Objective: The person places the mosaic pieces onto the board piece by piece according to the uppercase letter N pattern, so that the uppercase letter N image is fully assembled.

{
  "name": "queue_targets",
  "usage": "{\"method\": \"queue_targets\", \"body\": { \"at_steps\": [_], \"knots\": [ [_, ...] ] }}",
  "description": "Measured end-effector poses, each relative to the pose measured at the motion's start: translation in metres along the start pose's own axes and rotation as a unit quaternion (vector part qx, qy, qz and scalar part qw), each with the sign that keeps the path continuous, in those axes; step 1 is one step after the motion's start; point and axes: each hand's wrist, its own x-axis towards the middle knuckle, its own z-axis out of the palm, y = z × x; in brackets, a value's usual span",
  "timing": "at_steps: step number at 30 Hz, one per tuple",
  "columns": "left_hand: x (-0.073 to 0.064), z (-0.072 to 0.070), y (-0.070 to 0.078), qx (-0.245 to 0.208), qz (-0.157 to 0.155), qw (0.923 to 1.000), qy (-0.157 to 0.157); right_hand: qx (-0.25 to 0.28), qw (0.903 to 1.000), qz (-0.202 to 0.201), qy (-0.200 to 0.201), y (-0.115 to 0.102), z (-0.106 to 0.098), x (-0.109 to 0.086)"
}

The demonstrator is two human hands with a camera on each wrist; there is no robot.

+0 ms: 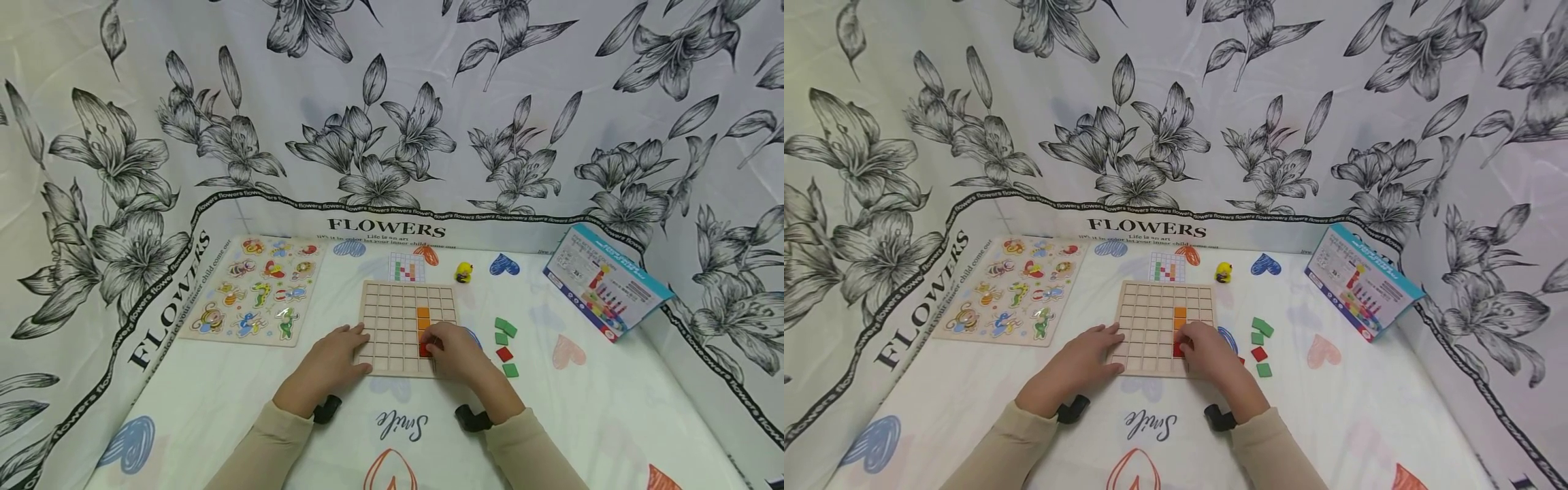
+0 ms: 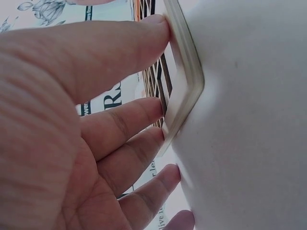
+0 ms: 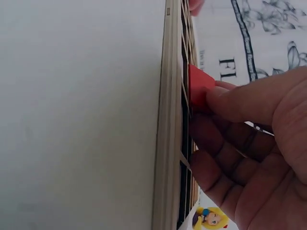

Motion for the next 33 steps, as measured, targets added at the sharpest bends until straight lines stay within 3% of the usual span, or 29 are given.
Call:
{"method": "queue_targets", "body": {
  "at_steps": [14, 17, 21, 26, 33],
  "knots": [
    [0.002, 0.002, -0.002, 0.007, -0.001, 1.0000, -0.004, -0.010, 0.9999, -0.010, -0.007, 0.002, -0.001, 0.000],
    [0.002, 0.002, -0.001, 0.005, 0.001, 1.0000, -0.004, 0.003, 1.0000, 0.006, 0.004, 0.009, -0.010, -0.002],
    [0.002, 0.001, 0.002, 0.000, 0.007, 1.0000, -0.007, 0.024, 0.9978, 0.058, 0.023, 0.033, -0.032, -0.013],
    [0.001, 0.001, 0.003, 0.006, 0.009, 0.9999, -0.010, 0.021, 0.9936, 0.111, 0.001, 0.065, -0.056, -0.037],
    [0.002, 0.001, 0.001, 0.010, -0.009, 0.9998, -0.012, -0.006, 0.9919, 0.125, -0.023, 0.073, -0.057, -0.050]
  ]
}}
